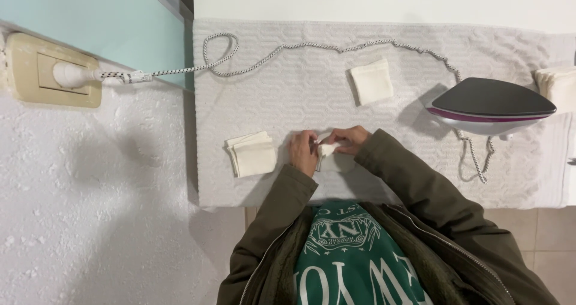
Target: The recorder is ironing small square pieces of white fabric on a table.
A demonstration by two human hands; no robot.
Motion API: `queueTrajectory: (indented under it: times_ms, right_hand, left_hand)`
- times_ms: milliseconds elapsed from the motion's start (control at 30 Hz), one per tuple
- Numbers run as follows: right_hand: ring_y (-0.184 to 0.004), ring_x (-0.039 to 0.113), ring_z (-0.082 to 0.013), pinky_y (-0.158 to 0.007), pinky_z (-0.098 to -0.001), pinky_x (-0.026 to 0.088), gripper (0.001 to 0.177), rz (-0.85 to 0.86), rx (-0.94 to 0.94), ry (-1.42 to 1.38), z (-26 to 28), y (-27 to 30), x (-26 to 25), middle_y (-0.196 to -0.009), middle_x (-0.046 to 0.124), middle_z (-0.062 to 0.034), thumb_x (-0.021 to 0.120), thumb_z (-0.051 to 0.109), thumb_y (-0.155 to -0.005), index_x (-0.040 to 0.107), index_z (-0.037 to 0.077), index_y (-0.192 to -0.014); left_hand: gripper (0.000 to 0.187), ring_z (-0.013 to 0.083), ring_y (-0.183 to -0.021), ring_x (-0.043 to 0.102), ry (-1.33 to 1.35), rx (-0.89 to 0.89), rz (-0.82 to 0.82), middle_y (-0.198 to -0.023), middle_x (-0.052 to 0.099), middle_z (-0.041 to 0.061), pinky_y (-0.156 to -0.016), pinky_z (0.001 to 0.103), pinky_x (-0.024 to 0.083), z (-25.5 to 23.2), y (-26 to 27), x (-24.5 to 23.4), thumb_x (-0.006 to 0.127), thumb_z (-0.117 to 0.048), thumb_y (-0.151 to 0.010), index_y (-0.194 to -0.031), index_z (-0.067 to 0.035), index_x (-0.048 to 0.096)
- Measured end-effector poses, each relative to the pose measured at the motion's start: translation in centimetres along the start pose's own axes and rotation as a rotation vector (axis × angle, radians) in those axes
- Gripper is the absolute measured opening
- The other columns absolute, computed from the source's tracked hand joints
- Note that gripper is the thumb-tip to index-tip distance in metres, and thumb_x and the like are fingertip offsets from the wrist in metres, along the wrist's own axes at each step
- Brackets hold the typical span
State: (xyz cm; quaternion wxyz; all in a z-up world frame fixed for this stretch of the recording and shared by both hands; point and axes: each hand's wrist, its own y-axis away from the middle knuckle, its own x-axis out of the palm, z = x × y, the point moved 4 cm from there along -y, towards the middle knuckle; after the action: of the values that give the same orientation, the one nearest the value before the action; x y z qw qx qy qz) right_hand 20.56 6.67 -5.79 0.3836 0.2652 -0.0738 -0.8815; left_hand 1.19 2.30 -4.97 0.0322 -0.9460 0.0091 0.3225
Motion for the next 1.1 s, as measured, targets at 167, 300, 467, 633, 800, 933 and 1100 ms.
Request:
queueTrajectory:
  times_ms: [167, 300, 467, 633, 800, 933, 1100]
  right_hand:
    - [-0.104, 0.074, -0.0251, -0.088, -0.0378, 0.062, 0.031, -0.107, -0.025, 0.064, 0.8, -0.5, -0.5, -0.108, 0.076, -0.0096, 0.082, 0.005, -0.079, 0.068, 0.01, -0.107]
    - [-0.101, 0.07, -0.0289, -0.087, -0.04, 0.06, 0.032, -0.212, -0.134, 0.068, 3.7, -0.5, -1.6, -0.112, 0.066, -0.0151, 0.08, -0.001, -0.071, 0.067, 0.008, -0.098]
    - [-0.1, 0.069, -0.0317, -0.086, -0.0451, 0.054, 0.034, -0.049, -0.217, 0.137, 1.9, -3.1, -1.8, -0.103, 0.072, -0.0098, 0.079, 0.003, -0.076, 0.06, 0.011, -0.103]
    - [-0.094, 0.07, -0.0322, -0.08, -0.0434, 0.053, 0.034, 0.128, -0.091, 0.198, 8.9, -8.1, -3.7, -0.101, 0.07, -0.0117, 0.077, 0.005, -0.085, 0.059, 0.012, -0.112]
    - [-0.103, 0.071, -0.0322, -0.084, -0.0454, 0.055, 0.026, 0.077, -0.339, 0.211, 18.0, -17.4, -3.2, -0.109, 0.073, -0.0135, 0.071, 0.016, -0.096, 0.056, 0.008, -0.116]
    - [-0.104, 0.074, -0.0305, -0.089, -0.0415, 0.058, 0.026, 0.06, -0.432, 0.058, 15.2, -25.6, 2.0, -0.109, 0.074, -0.0113, 0.075, 0.017, -0.093, 0.06, 0.009, -0.112]
    - [-0.104, 0.071, -0.0327, -0.09, -0.0419, 0.057, 0.039, -0.11, -0.365, 0.125, 12.5, -29.2, 5.0, -0.112, 0.073, -0.0117, 0.083, 0.016, -0.085, 0.064, 0.01, -0.119]
  left_hand:
    - [0.03, 0.0233, -0.087, 0.07, 0.466, -0.172, 0.071, -0.098, 0.074, 0.01, -0.075, 0.034, 0.054, 1.5, 1.0, 0.9, 0.062, -0.011, -0.102, -0.131, -0.009, 0.054]
    - [0.033, 0.0149, -0.087, 0.068, 0.587, -0.24, 0.081, -0.1, 0.073, 0.011, -0.077, 0.03, 0.055, 1.8, 1.5, 1.0, 0.057, -0.021, -0.11, -0.139, -0.007, 0.053]
    - [0.049, 0.0205, -0.091, 0.063, 0.727, -0.259, 0.095, -0.122, 0.065, 0.018, -0.076, 0.035, 0.052, -0.1, 1.5, -1.1, 0.064, -0.019, -0.101, -0.143, -0.002, 0.043]
    - [0.046, 0.0321, -0.131, 0.061, 0.218, 0.017, -0.125, -0.141, 0.06, 0.017, -0.109, 0.044, 0.052, -0.7, 3.5, -9.2, 0.064, -0.016, -0.106, -0.148, -0.005, 0.048]
    - [0.078, 0.0458, -0.152, 0.021, -0.445, 0.124, 0.022, -0.165, 0.029, 0.019, -0.119, 0.069, 0.012, 0.9, 4.6, -12.7, 0.07, -0.036, -0.093, -0.156, -0.002, 0.038]
    - [0.08, 0.0467, -0.154, 0.017, -0.457, 0.146, -0.018, -0.168, 0.021, 0.021, -0.121, 0.067, 0.009, 5.1, 5.9, -10.8, 0.067, -0.042, -0.096, -0.16, -0.007, 0.035]
    - [0.082, 0.0466, -0.155, 0.015, -0.466, 0.111, -0.02, -0.169, 0.02, 0.02, -0.122, 0.066, 0.01, 5.6, 5.5, -10.8, 0.062, -0.05, -0.095, -0.159, -0.007, 0.034]
